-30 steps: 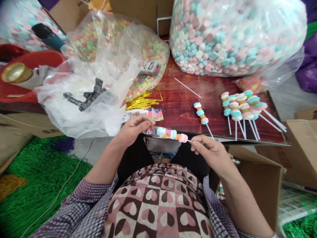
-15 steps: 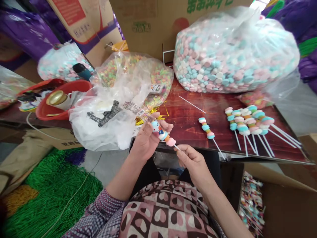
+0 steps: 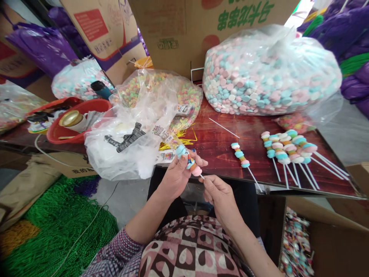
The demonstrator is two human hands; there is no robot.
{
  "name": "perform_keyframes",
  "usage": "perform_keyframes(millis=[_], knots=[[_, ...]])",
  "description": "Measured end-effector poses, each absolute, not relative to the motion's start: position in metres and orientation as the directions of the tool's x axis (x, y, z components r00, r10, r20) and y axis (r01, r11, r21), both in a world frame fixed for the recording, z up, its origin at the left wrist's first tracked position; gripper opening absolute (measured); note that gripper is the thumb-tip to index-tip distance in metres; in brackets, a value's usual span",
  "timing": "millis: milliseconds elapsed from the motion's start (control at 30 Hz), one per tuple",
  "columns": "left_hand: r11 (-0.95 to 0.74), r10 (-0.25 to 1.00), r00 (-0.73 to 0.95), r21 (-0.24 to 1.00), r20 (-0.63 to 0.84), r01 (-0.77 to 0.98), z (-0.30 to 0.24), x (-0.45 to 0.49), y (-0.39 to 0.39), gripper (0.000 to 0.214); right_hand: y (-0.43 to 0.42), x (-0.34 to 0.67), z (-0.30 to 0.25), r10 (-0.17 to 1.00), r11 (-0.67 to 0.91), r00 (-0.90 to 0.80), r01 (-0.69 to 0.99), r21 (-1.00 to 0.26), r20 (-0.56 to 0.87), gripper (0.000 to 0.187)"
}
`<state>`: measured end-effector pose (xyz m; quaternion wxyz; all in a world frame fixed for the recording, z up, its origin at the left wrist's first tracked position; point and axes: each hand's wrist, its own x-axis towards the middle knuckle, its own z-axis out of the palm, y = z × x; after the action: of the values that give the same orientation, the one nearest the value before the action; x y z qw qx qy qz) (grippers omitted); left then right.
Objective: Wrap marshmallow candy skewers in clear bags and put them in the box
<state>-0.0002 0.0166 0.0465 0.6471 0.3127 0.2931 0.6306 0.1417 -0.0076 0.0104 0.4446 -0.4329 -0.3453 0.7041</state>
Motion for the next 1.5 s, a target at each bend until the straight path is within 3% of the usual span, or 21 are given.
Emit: perform_keyframes(millis=[200,333,433,533,633,733,867,1067,1233,1300,1400,1500], knots=[[-0.067,0.998,-0.045,0.754,0.05,-0.653,0.061,-0.013,0.02,0.058,-0.006,0.146,0.006,0.95,-0.292,-0.19,-0.245,-0.925,-0.249,0.029],[-0.084,0.991,-0.136,0.722,-0.015,-0.686,0.059,-0.012,0.024,0.035,-0.007,0.148,0.003,0.978,-0.178,-0.123,-0.059,-0.982,-0.17,0.026],[-0.028,0.993,-0.1,0.682,-0.066,-0.731,0.052,-0.009,0.025,0.022,-0.008,0.149,0.007,0.99,-0.115,-0.076,0.042,-0.993,-0.117,0.025],[-0.001,0.997,-0.053,0.664,-0.059,-0.748,0.049,-0.009,0.026,0.02,-0.011,0.146,0.013,0.958,-0.244,-0.178,-0.1,-0.965,-0.224,0.03],[-0.028,0.999,-0.049,0.696,-0.01,-0.717,0.05,-0.009,0.027,0.02,-0.015,0.14,0.018,0.849,-0.491,-0.365,-0.274,-0.827,-0.383,0.032],[-0.032,0.999,-0.03,0.753,0.016,-0.657,0.05,-0.005,0.026,0.022,-0.015,0.133,0.022,0.788,-0.58,-0.451,-0.318,-0.75,-0.419,0.031],[0.017,1.0,-0.01,0.797,-0.029,-0.603,0.047,-0.004,0.026,0.027,-0.012,0.132,0.022,0.839,-0.502,-0.396,-0.299,-0.812,-0.373,0.03],[-0.003,0.997,-0.06,0.791,-0.042,-0.612,0.042,-0.007,0.027,0.034,-0.012,0.144,0.01,0.944,-0.236,-0.239,-0.011,-0.972,-0.227,0.026],[0.037,0.998,0.061,0.803,0.0,-0.595,0.035,-0.005,0.017,0.027,-0.012,0.141,0.007,0.935,-0.29,-0.25,-0.129,-0.948,-0.252,0.026],[0.06,0.995,0.095,0.784,-0.001,-0.618,0.036,-0.012,0.015,0.039,-0.012,0.14,0.008,0.931,-0.309,-0.247,-0.145,-0.94,-0.268,0.027],[-0.006,1.0,0.01,0.724,0.018,-0.689,0.044,-0.024,0.017,0.059,-0.015,0.141,0.007,0.926,-0.328,-0.236,-0.121,-0.937,-0.294,0.031],[-0.062,0.996,-0.094,0.719,-0.004,-0.692,0.048,-0.025,0.022,0.042,-0.018,0.139,0.007,0.91,-0.35,-0.27,-0.089,-0.932,-0.316,0.032]])
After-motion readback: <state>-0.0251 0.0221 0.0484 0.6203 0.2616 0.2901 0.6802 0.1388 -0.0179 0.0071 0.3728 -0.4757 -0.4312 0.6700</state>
